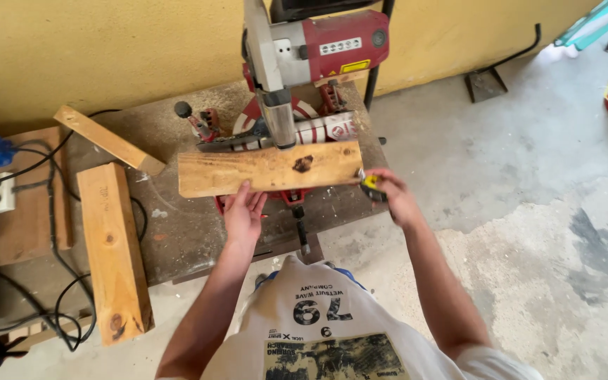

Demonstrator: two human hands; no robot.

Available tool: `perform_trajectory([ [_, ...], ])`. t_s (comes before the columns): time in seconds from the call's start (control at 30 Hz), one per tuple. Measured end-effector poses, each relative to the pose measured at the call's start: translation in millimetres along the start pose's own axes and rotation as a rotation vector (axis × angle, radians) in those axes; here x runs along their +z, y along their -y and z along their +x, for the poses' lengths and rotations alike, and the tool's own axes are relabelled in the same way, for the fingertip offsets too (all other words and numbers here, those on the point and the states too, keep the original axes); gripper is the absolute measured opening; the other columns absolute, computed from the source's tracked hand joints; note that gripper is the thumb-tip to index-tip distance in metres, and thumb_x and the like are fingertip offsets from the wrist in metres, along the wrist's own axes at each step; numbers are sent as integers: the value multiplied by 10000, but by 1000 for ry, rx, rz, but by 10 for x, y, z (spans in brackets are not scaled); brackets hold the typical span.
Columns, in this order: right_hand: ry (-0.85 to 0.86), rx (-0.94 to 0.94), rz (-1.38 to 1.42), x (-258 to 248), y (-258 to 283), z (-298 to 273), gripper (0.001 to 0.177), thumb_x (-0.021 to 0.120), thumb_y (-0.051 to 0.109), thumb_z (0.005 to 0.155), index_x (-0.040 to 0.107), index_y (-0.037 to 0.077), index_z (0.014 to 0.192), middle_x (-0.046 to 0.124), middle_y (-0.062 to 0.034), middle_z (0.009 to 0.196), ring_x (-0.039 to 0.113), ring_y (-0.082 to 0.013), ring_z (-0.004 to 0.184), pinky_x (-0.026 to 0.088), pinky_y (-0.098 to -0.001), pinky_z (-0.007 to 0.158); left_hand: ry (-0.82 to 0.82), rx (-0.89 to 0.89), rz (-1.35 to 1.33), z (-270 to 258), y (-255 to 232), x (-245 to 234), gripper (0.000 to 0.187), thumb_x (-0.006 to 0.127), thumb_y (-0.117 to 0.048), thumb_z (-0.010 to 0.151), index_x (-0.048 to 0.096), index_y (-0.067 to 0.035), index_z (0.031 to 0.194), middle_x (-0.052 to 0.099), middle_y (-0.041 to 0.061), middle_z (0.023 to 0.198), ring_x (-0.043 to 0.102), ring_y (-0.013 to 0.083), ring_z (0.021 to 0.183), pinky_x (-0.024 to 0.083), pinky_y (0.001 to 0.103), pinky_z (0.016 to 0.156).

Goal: The person measures and marks wooden planks with a tape measure and pencil, then uses a miter saw to cut them into smaller pieces. The person repeats this process for multiple planks, placing the cut pieces aside on the workbench.

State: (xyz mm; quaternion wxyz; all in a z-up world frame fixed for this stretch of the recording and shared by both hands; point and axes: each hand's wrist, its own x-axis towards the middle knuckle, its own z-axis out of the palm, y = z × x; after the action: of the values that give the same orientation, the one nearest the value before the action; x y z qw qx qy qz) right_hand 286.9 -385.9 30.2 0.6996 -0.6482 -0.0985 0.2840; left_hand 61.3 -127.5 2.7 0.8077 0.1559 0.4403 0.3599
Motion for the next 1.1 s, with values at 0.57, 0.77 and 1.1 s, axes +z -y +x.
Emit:
perform_trajectory([
  [0.57,587,152,138,790,83,-817,342,552,58,840,685,-79,1125,621,-306,1332,627,-270,873,561,-336,555,126,631,313,-437,-1778,-583,107,764,-164,932,692,-152,1010,716,39,867,760,196,831,662,345,745],
  [0.77,507,53,319,513,-174,-678,353,553,76,839,649,-88,1138,591,-364,1348,702,-375,890,560,-372,530,385,350,744,-572,-1504,-461,201,864,-139,793,768,-63,952,754,79,923,685,157,831,565,284,747],
  [1.1,300,-48,322,143,-550,-366,373,523,49,849,641,-98,1170,583,-322,1270,671,-392,849,599,-430,545,798,218,1672,-65,-1003,931,443,729,-542,878,796,-160,1090,763,123,1132,695,307,1135,493,413,1007],
])
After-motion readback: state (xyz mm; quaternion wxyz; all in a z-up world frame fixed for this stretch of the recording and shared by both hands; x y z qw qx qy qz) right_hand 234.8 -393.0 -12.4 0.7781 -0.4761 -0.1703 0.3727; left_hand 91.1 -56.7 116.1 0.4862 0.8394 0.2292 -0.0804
